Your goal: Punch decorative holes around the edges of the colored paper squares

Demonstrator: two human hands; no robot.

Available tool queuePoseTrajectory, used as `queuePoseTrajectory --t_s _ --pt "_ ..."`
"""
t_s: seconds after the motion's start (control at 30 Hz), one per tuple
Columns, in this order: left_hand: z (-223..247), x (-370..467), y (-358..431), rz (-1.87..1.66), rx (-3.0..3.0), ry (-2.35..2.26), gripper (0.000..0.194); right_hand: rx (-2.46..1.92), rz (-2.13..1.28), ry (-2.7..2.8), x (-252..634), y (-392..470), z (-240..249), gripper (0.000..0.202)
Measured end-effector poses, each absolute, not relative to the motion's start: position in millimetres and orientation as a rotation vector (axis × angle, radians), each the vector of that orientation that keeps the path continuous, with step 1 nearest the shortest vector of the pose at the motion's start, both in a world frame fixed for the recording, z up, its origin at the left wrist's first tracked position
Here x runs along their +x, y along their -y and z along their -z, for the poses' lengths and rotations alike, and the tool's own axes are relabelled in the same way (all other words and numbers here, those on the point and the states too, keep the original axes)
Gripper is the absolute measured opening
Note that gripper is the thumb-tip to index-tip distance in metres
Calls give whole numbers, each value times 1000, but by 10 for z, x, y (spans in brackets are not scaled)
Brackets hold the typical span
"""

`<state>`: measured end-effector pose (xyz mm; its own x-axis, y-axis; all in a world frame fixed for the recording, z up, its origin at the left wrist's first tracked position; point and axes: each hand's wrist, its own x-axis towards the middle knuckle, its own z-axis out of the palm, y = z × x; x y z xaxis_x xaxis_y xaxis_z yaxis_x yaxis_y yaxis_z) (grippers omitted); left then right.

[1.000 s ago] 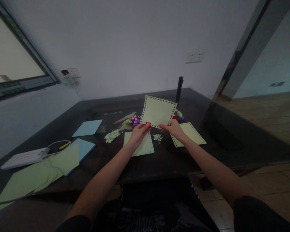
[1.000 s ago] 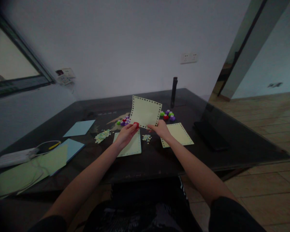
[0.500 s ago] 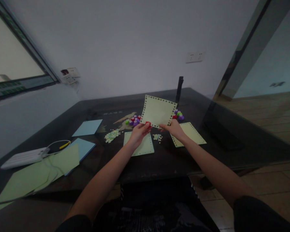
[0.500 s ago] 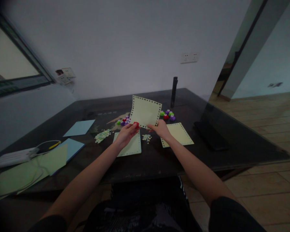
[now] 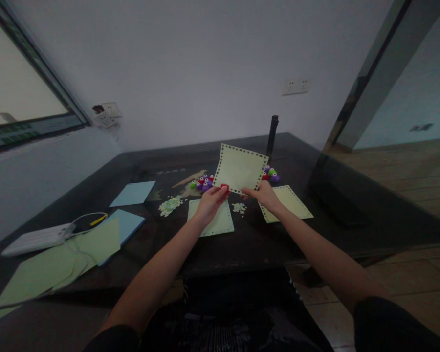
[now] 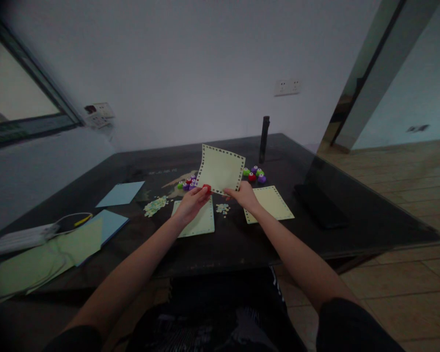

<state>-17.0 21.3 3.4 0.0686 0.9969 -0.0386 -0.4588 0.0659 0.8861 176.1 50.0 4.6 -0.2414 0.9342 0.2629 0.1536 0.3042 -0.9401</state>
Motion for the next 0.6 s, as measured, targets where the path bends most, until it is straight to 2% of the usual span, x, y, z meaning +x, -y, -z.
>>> queuePoseTrajectory --t_s 0.6 --pt "-54 -170 -190 -1314 896 -874 28 -1036 -983 1667 1776 -512 -25 24"
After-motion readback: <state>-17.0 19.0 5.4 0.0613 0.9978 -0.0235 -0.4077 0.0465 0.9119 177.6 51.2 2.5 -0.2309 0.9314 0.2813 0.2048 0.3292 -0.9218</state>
